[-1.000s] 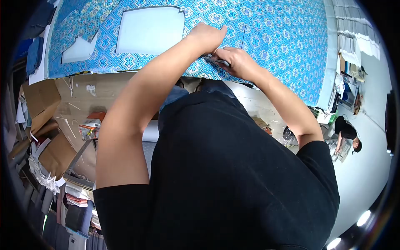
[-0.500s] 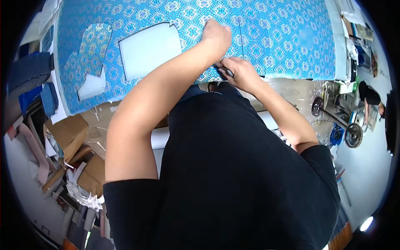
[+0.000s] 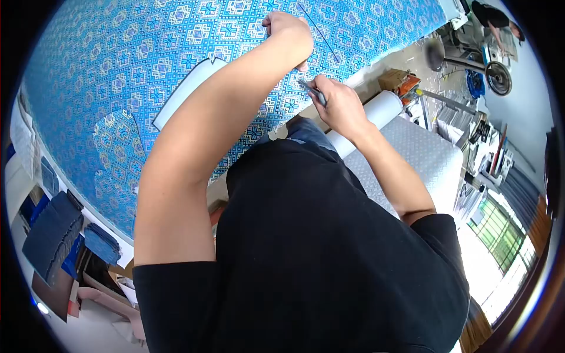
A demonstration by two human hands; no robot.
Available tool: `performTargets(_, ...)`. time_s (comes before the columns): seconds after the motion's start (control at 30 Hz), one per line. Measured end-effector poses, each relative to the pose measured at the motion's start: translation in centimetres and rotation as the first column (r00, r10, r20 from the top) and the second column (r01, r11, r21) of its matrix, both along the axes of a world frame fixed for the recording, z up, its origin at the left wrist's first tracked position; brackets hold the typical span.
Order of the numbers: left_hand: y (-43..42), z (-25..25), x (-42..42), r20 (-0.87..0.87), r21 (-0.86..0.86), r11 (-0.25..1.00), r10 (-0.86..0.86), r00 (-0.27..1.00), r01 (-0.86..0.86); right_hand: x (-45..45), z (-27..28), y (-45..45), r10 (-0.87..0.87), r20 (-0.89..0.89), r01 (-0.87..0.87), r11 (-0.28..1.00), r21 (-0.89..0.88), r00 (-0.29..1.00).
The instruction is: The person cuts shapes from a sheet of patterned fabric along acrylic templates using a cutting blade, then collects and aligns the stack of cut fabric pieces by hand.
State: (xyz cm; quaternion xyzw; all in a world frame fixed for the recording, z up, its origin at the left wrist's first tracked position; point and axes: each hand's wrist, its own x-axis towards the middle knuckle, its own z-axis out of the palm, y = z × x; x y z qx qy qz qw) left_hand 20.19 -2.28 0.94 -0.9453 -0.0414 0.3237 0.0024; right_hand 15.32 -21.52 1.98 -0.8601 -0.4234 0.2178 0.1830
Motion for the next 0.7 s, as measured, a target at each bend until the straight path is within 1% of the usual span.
performTargets(0.03, 0.1, -0.2, 0.3, 0.007, 0.002, 1.000, -0.015, 1.000, 0.015, -0.2, 0.0, 0.2, -0.010, 0.015, 0.010, 1.000, -0.013, 1.000)
performTargets(0.13, -0.2, -1.0, 0.4, -0.054, -0.002, 0.997, -0.075, 0.996, 0.075, -0.8, -0.2, 0.8, -0.048, 0.035, 0.050, 0.997, -0.058, 0.998)
performTargets(0.2, -0.1, -1.3, 0.6, 0.004, -0.014, 0.999, -0.047, 0.999, 0.047, -0.9, -0.2, 1.2, -0.077, 0.052, 0.081, 0.994, -0.077, 0.996)
performTargets(0.23, -0.2, -1.1, 0.0, 0.083, 0.011, 0.999, -0.039, 0.996, 0.038, -0.9, -0.3, 1.2, -0.086, 0.049, 0.090, 0.994, -0.069, 0.995)
performTargets(0.27, -0.1, -0.9, 0.1, 0.087, 0.016, 0.999, -0.051, 0.995, 0.050, -1.1, -0.5, 1.2, -0.096, 0.043, 0.098, 0.993, -0.061, 0.994)
performTargets(0.3, 0.0, -0.6, 0.4, 0.028, -0.001, 0.998, -0.066, 0.997, 0.066, -1.0, -0.9, 1.4, -0.106, 0.049, 0.109, 0.993, -0.056, 0.993)
performTargets(0.33, 0.0, -0.4, 0.6, -0.033, -0.022, 0.996, -0.081, 0.996, 0.081, -0.9, -1.2, 1.7, -0.111, 0.058, 0.111, 0.994, 0.001, 0.992)
performTargets(0.37, 0.0, -0.3, 0.7, -0.033, -0.023, 0.995, -0.094, 0.995, 0.093, -0.9, -1.4, 1.8, -0.118, 0.064, 0.115, 0.992, 0.054, 0.991)
performTargets(0.43, 0.3, -0.5, 1.0, -0.036, -0.002, 0.995, -0.097, 0.995, 0.097, -0.7, -1.2, 3.1, -0.146, 0.054, 0.145, 0.989, 0.026, 0.988)
performTargets(0.47, 1.1, -0.3, 1.1, -0.023, -0.082, 0.992, -0.103, 0.994, 0.101, -0.5, -1.1, 3.8, -0.161, 0.047, 0.161, 0.987, 0.002, 0.986)
performTargets(0.5, 1.8, -1.0, 1.5, -0.009, -0.152, 0.982, -0.110, 0.994, 0.107, -0.4, -1.7, 3.8, -0.164, 0.042, 0.159, 0.982, 0.101, 0.986)
performTargets(0.53, 2.5, -1.1, 1.8, 0.007, -0.222, 0.968, -0.116, 0.993, 0.114, -0.3, -1.9, 3.8, -0.175, 0.046, 0.169, 0.980, 0.105, 0.984)
performTargets(0.57, 3.2, -1.3, 2.0, 0.075, -0.173, 0.964, -0.190, 0.979, 0.200, -0.2, -2.0, 3.6, -0.156, 0.046, 0.150, 0.983, 0.110, 0.987)
performTargets(0.6, 3.5, -1.6, 2.0, 0.078, -0.171, 0.963, -0.196, 0.978, 0.207, -0.2, -2.0, 3.5, -0.134, 0.044, 0.128, 0.985, 0.116, 0.990)
performTargets(0.67, 4.3, -1.6, 1.8, 0.128, -0.235, 0.949, -0.184, 0.974, 0.210, 0.0, -1.7, 4.0, -0.135, 0.044, 0.130, 0.986, 0.107, 0.990)
performTargets(0.7, 4.4, -1.6, 1.7, 0.175, -0.166, 0.956, -0.213, 0.961, 0.242, -0.1, -1.6, 4.2, -0.139, 0.042, 0.134, 0.987, 0.092, 0.989)
